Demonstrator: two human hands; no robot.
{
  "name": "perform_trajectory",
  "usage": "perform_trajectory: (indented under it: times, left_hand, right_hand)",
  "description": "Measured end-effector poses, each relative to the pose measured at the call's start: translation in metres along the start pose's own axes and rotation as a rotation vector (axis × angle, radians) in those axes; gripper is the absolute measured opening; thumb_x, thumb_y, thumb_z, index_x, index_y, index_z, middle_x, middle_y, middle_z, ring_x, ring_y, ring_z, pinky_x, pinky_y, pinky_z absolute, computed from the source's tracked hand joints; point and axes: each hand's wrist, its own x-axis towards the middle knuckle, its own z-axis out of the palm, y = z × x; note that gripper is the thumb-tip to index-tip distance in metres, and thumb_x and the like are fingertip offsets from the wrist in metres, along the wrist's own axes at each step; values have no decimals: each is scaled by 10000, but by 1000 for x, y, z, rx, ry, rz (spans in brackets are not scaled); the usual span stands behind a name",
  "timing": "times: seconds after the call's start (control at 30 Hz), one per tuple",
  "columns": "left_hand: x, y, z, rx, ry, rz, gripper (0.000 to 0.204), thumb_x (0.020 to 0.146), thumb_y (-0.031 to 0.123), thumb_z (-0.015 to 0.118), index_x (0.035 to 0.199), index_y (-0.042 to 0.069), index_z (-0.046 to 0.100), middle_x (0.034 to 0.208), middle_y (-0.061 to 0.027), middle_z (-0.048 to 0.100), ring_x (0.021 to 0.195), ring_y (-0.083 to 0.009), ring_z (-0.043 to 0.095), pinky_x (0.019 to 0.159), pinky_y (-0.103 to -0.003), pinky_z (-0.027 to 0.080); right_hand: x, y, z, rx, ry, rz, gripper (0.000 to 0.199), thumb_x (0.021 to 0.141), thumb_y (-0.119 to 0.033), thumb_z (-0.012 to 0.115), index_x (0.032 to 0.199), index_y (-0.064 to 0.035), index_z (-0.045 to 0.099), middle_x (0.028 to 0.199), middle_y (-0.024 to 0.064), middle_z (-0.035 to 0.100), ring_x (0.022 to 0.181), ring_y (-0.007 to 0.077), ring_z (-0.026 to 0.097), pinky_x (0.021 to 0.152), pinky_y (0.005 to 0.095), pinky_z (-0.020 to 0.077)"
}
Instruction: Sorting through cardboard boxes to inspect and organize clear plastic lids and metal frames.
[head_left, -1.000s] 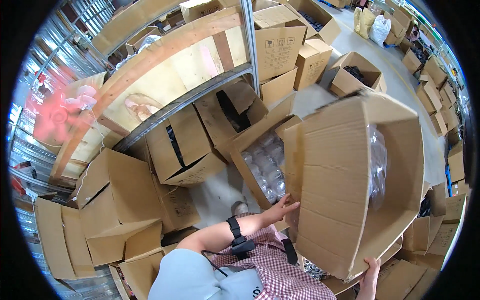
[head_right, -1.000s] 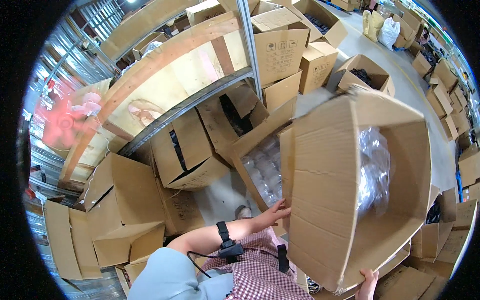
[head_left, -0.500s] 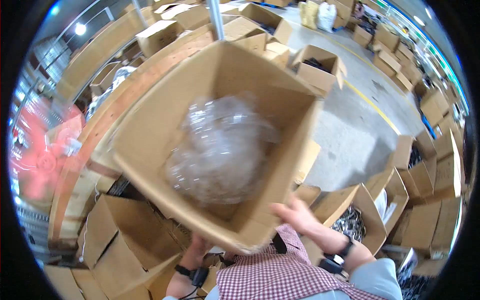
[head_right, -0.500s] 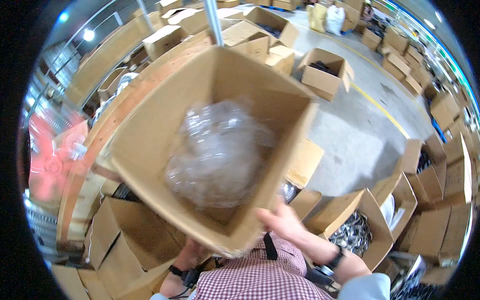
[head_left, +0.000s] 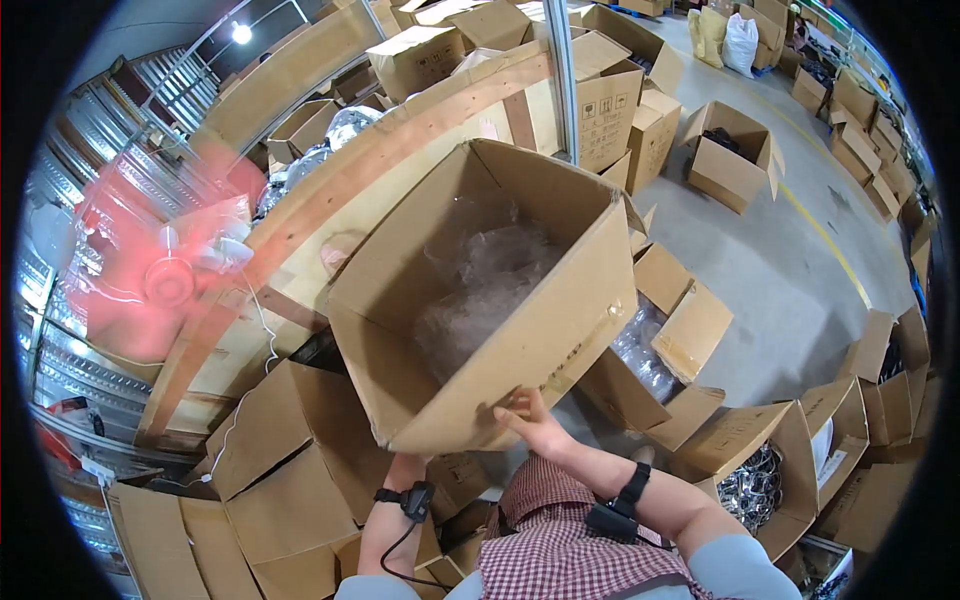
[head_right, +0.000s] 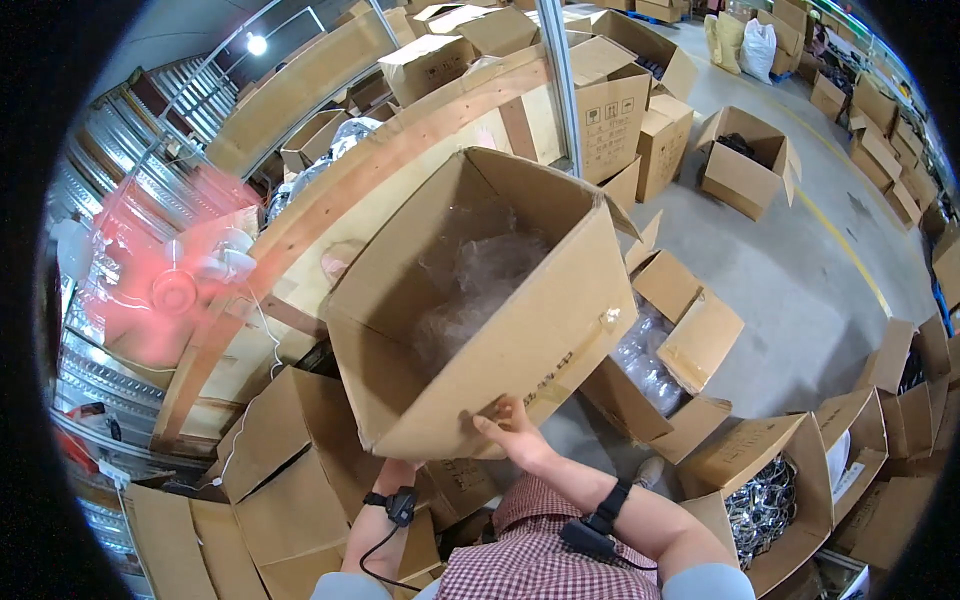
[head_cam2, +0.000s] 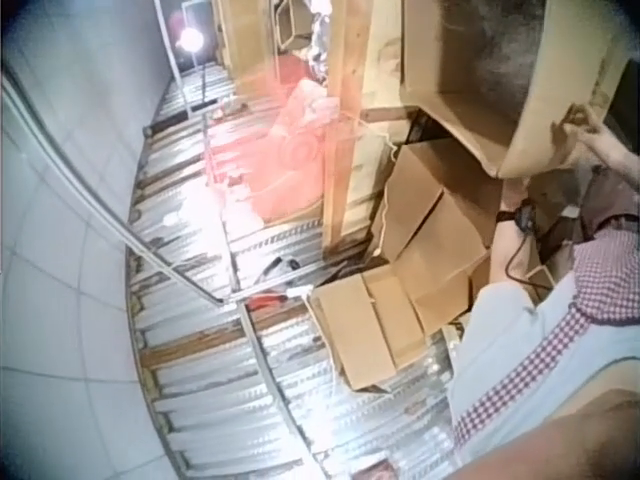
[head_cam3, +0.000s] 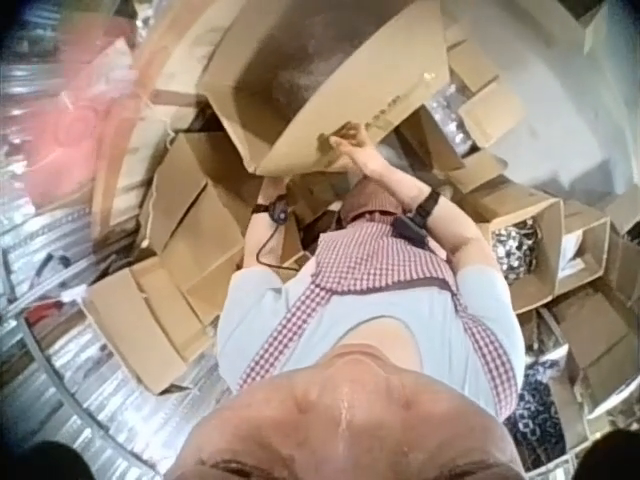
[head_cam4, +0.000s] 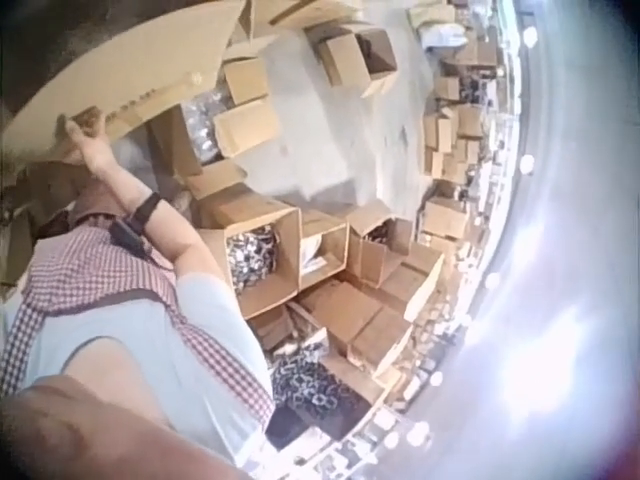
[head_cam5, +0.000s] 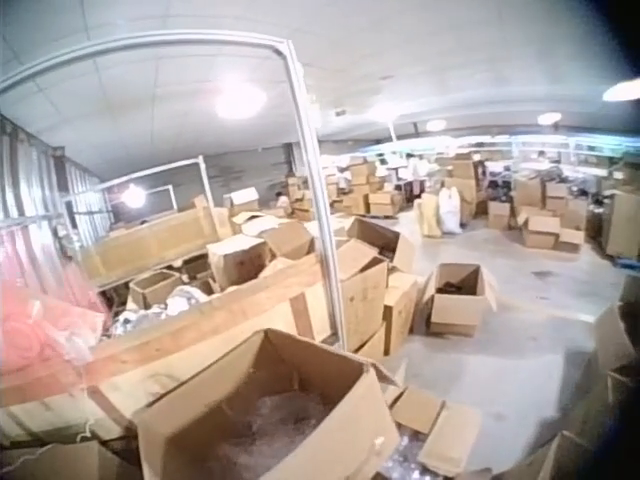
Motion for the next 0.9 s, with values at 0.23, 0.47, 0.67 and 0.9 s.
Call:
perform_trajectory:
  times: [0.23, 0.47, 0.67, 0.9]
  left_hand:
    - [46, 44, 81, 119, 301, 37, 601, 1005, 516, 264, 1522, 211, 251, 1616, -71, 159, 1471, -296, 191, 1115, -654, 229]
    - [-18, -59, 2, 70, 367, -43, 568, 1014, 487, 286, 1502, 196, 293, 1561, -72, 308, 1415, -263, 323, 1056, -661, 281]
    - [-43, -148, 30, 817, 302, -289, 481, 931, 470, 553, 1320, 189, 519, 1223, -35, 600, 1108, -206, 563, 921, -545, 429]
    - [1, -241, 153, 1278, -65, -264, 406, 922, 455, 598, 1173, 139, 636, 1048, -4, 636, 914, -141, 592, 760, -362, 494]
  right_hand:
    - [38, -35, -4, -320, -46, 64, 449, 869, -299, 727, 1094, -23, 455, 1014, 122, 558, 945, 220, 571, 834, 340, 488]
    - [11, 10, -68, -81, -87, -21, 439, 905, -181, 664, 1292, -59, 495, 1190, 131, 596, 1030, 226, 619, 867, 355, 508]
    - [-42, 50, -184, 171, -47, 243, 238, 931, -153, 619, 1135, -32, 598, 1006, 72, 665, 898, 170, 649, 774, 289, 519]
    - [-146, 140, -332, 140, 199, 527, 205, 888, -87, 582, 1085, -35, 605, 888, 96, 682, 777, 186, 671, 663, 290, 530]
